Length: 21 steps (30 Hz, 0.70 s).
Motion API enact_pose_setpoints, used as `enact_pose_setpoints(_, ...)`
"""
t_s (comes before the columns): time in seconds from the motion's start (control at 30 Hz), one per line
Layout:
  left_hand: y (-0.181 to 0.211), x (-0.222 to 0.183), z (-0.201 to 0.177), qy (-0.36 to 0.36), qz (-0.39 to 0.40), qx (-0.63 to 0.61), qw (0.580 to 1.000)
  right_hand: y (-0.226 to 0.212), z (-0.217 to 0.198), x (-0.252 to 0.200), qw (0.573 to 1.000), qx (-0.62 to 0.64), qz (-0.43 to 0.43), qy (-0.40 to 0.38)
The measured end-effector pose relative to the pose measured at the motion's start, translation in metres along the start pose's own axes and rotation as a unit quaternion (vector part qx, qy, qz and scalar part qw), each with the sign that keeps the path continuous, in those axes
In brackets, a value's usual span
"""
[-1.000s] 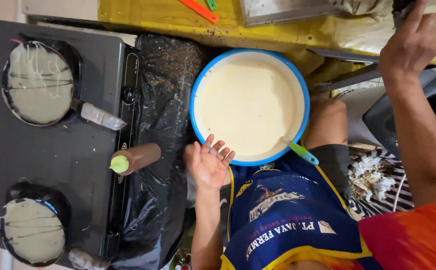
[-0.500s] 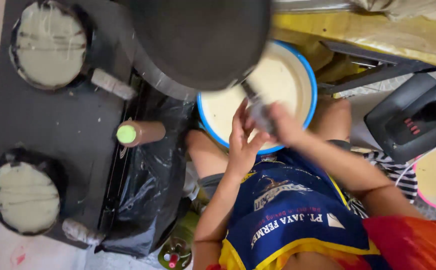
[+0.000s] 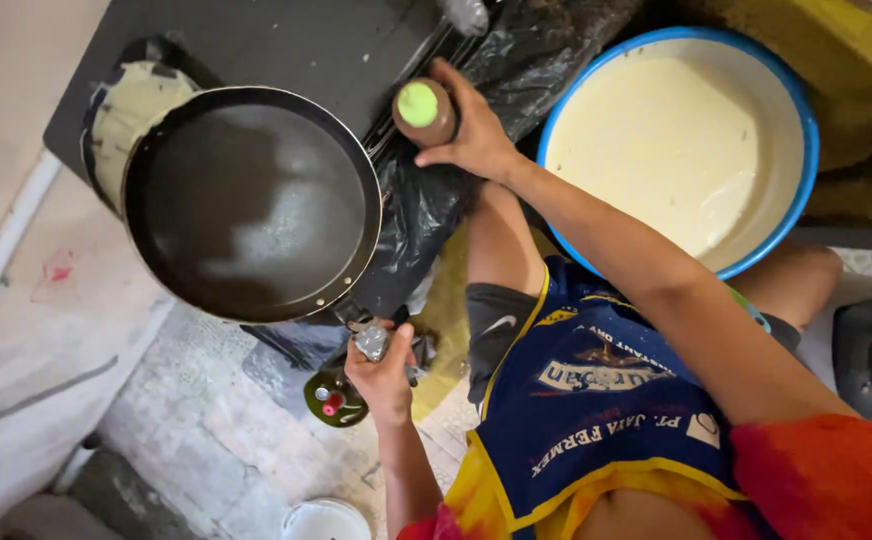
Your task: Cooking crepes by pouring batter into pans and spreading it thinly with a tool
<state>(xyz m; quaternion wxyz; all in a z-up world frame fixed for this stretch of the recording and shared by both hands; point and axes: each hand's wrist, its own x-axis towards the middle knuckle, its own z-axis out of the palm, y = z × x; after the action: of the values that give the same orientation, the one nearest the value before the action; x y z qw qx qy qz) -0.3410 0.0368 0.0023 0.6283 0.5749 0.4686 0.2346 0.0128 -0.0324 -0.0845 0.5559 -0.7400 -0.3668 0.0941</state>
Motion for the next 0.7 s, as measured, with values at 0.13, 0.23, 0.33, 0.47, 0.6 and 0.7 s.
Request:
enact_pose_setpoints(0.13, 0.003, -0.007, 0.007, -0.053, 0.025, 0.012, 0.998, 0.008, 0.007, -0.004, 0.992, 0.092, 0.001, 0.083)
enact_pose_setpoints(0.23, -0.006, -0.006, 0.021, -0.11, -0.019, 0.048, 0.993, 0.008, -0.061, -0.053, 0.97, 0.161, 0.0, 0.179)
enact_pose_setpoints(0.33, -0.027, -0.006, 0.05, -0.191, -0.126, 0.173, 0.958, -0.094, -0.179, -0.098, 0.985, -0.032, 0.118, 0.118)
enact_pose_setpoints(0.47, -0.045, -0.018, 0.109, -0.426, -0.111, 0.286, 0.851, -0.206, -0.236, -0.128, 0.726, -0.435, 0.45, -0.283)
enact_pose_setpoints(0.6, -0.065, -0.041, 0.163, -0.554, -0.124, 0.224, 0.792, -0.197, -0.261, -0.165, 0.594, -0.504, 0.469, -0.416)
enact_pose_setpoints(0.7, -0.066, -0.056, 0.188, -0.59, -0.141, 0.243, 0.757, -0.17, -0.282, -0.196, 0.579, -0.628, 0.411, -0.318)
